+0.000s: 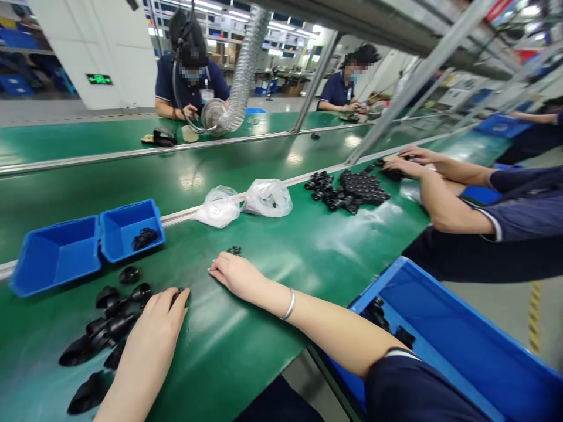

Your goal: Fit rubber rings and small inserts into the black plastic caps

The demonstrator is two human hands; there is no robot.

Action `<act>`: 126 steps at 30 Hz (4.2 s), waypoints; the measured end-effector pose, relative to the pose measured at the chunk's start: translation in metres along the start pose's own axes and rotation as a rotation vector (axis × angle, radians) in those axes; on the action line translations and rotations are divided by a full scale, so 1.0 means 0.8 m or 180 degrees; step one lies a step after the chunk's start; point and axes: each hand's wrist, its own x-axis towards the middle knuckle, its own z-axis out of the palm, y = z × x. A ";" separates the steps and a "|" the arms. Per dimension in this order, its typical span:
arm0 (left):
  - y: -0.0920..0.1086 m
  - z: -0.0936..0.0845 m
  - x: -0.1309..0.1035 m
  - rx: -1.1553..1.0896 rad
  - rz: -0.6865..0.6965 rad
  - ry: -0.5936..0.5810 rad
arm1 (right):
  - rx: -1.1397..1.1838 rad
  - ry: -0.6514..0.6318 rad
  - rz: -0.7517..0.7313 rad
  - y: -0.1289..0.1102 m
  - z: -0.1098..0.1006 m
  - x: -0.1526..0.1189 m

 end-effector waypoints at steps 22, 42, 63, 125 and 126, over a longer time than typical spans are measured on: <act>0.046 -0.039 0.005 -0.4604 -0.2089 -0.0962 | 0.0319 -0.0021 -0.0151 0.008 0.006 0.000; 0.057 -0.034 0.006 -0.6065 -0.2417 -0.0613 | 0.2870 0.0082 0.0968 -0.039 -0.022 -0.044; 0.063 -0.009 -0.011 -0.3485 -0.1312 -0.0657 | -0.0036 0.0762 -0.1279 -0.069 -0.001 -0.064; 0.059 -0.005 0.000 -0.5829 -0.2249 -0.0603 | 0.0122 -0.0045 -0.1168 -0.060 -0.005 -0.069; 0.059 -0.004 -0.001 -0.5762 -0.2216 -0.0604 | 0.0082 -0.0085 -0.1179 -0.060 -0.006 -0.069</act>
